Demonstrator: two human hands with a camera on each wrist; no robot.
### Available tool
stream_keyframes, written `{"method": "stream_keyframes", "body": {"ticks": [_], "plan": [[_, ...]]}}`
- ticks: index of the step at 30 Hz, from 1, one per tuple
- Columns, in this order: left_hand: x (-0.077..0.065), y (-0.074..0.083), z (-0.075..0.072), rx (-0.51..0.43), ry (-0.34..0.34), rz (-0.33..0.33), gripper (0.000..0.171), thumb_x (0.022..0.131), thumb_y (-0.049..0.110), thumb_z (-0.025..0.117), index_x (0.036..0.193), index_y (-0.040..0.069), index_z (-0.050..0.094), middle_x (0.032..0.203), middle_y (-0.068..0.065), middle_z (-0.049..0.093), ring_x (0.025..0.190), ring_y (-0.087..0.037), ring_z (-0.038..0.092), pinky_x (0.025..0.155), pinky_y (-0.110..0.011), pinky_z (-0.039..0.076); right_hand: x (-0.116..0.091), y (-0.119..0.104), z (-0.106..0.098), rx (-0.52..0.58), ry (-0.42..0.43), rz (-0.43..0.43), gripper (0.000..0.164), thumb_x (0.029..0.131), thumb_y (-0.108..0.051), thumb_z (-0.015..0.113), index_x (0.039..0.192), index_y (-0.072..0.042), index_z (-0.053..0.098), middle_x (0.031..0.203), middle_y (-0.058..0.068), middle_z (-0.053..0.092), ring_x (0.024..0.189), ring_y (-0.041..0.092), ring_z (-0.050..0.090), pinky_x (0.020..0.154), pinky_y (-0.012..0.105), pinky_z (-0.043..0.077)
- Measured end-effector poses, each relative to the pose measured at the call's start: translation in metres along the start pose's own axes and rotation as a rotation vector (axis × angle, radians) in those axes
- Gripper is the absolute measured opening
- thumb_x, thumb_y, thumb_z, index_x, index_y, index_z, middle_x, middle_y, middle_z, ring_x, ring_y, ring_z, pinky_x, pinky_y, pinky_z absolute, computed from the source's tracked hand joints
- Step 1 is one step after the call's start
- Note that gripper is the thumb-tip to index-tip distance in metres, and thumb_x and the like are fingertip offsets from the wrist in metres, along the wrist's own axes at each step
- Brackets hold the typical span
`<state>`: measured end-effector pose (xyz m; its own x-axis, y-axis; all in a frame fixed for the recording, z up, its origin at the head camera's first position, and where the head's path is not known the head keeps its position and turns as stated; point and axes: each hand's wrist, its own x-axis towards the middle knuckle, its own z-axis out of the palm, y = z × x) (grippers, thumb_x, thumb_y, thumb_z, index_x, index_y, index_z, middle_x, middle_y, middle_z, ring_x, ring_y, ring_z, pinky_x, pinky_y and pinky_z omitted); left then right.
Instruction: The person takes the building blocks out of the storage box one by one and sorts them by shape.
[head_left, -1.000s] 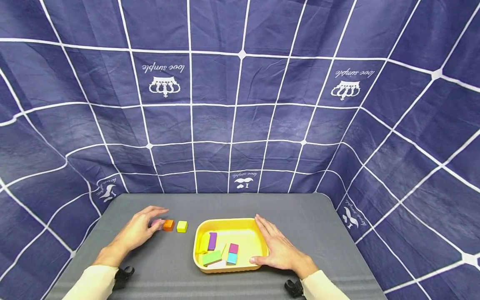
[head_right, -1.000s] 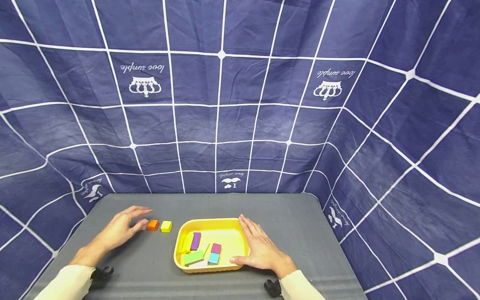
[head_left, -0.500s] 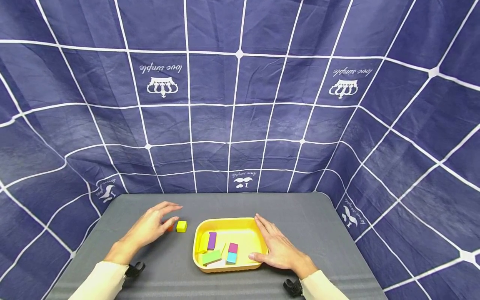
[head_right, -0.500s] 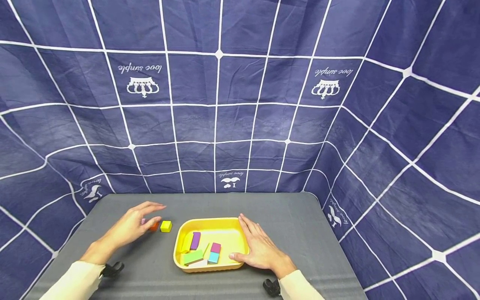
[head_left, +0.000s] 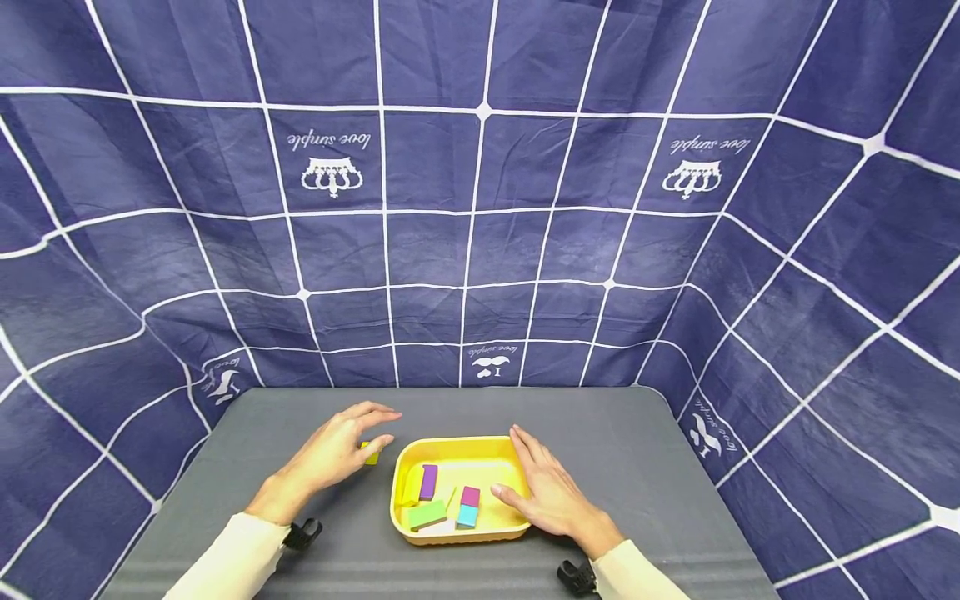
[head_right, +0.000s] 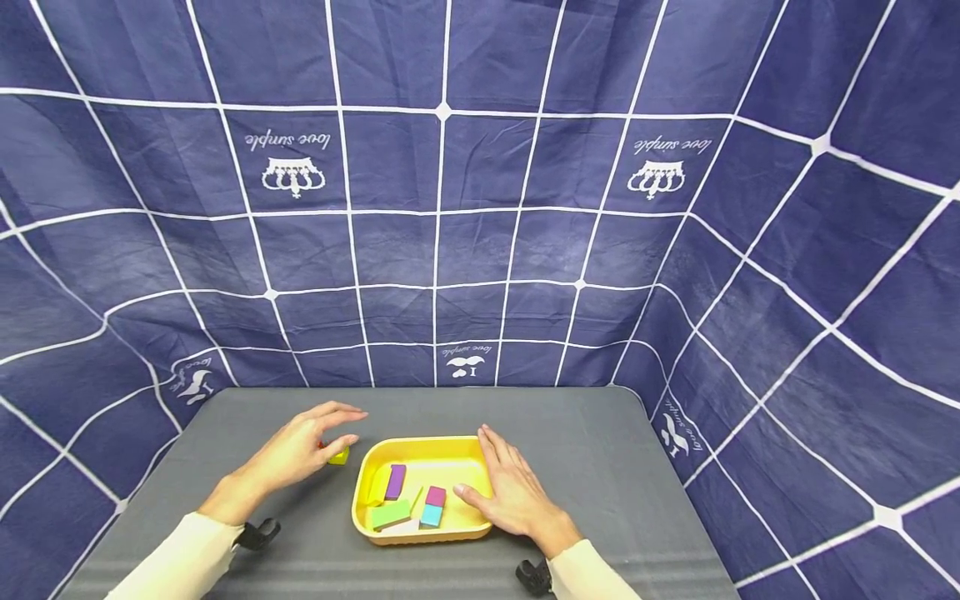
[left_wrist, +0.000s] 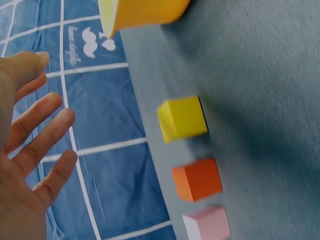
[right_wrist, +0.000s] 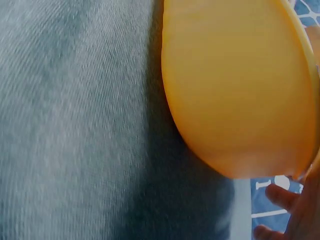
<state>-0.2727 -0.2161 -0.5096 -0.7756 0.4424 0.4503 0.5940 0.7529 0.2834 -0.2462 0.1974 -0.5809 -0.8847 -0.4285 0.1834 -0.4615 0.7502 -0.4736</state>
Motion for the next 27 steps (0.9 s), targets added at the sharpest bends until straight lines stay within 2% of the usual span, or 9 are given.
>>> {"method": "stream_keyframes", "body": {"ticks": [10, 17, 27], "plan": [[0.02, 0.026, 0.013, -0.014, -0.135, 0.041, 0.041, 0.108, 0.023, 0.085, 0.149, 0.024, 0.08, 0.146, 0.0, 0.079, 0.134, -0.028, 0.079, 0.114, -0.056, 0.065, 0.001, -0.003, 0.003, -0.019, -0.005, 0.018, 0.107, 0.107, -0.073, 0.065, 0.185, -0.008, 0.029, 0.191, 0.011, 0.035, 0.172, 0.04, 0.044, 0.138, 0.067, 0.042], [0.033, 0.042, 0.025, -0.038, -0.211, 0.112, 0.041, 0.107, 0.025, 0.087, 0.147, 0.023, 0.08, 0.142, 0.0, 0.08, 0.131, -0.027, 0.079, 0.111, -0.054, 0.067, 0.002, -0.004, 0.003, -0.028, -0.008, -0.003, 0.107, 0.108, -0.07, 0.067, 0.183, -0.004, 0.03, 0.19, 0.014, 0.036, 0.169, 0.042, 0.047, 0.137, 0.068, 0.041], [0.05, 0.063, 0.047, -0.021, -0.384, 0.221, 0.04, 0.109, 0.034, 0.085, 0.146, 0.022, 0.081, 0.139, 0.004, 0.08, 0.131, -0.021, 0.077, 0.115, -0.049, 0.064, 0.001, -0.002, 0.006, -0.046, 0.002, -0.007, 0.105, 0.108, -0.07, 0.065, 0.183, -0.005, 0.03, 0.189, 0.014, 0.038, 0.166, 0.042, 0.051, 0.134, 0.069, 0.045]]}}
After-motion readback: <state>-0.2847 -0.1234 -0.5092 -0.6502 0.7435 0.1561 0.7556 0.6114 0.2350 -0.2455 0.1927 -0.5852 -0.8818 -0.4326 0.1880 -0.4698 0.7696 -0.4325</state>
